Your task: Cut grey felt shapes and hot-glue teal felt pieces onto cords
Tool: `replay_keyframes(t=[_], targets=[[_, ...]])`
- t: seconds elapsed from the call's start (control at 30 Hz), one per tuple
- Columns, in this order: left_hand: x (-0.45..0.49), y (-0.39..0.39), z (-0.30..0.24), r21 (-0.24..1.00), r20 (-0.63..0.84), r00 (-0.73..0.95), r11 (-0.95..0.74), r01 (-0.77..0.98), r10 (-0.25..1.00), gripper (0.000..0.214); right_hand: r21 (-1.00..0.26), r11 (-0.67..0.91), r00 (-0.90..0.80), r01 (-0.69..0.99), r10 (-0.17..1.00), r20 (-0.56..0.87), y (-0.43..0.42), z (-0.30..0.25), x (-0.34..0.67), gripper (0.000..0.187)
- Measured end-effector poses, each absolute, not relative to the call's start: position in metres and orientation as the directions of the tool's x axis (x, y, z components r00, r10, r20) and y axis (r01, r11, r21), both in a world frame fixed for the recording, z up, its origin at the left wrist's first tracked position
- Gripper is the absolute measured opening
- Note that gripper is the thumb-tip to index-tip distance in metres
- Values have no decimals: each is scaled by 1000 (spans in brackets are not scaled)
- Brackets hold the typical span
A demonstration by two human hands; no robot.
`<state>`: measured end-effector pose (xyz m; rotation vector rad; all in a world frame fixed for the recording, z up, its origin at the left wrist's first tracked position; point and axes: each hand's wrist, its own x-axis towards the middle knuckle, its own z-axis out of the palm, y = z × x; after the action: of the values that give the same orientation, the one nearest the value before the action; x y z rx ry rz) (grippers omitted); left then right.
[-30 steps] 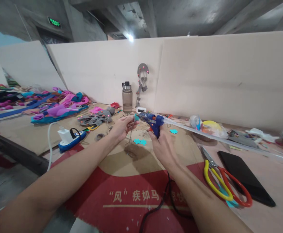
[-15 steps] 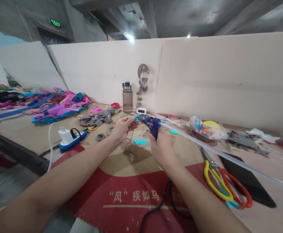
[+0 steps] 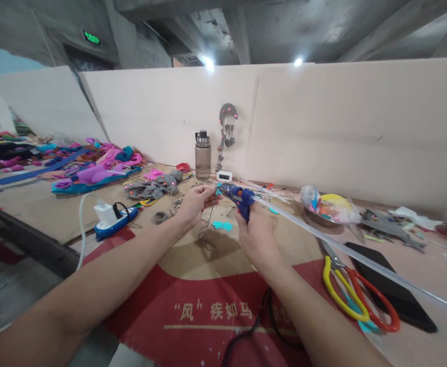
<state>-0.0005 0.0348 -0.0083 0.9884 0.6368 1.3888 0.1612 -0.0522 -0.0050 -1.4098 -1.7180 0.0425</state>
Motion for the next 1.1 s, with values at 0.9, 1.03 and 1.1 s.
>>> replay_keyframes(t=[0.9, 1.03, 1.1], targets=[[-1, 33, -6, 890, 183, 139, -104, -445, 973, 25, -520, 345, 61, 781, 786, 615, -51, -3, 163, 32], [-1, 31, -5, 895, 181, 131, -108, -432, 975, 25, -519, 347, 67, 781, 780, 622, -51, -5, 163, 33], [-1, 31, -5, 898, 184, 133, -111, -426, 974, 24, -518, 348, 67, 781, 778, 625, -51, -5, 163, 33]])
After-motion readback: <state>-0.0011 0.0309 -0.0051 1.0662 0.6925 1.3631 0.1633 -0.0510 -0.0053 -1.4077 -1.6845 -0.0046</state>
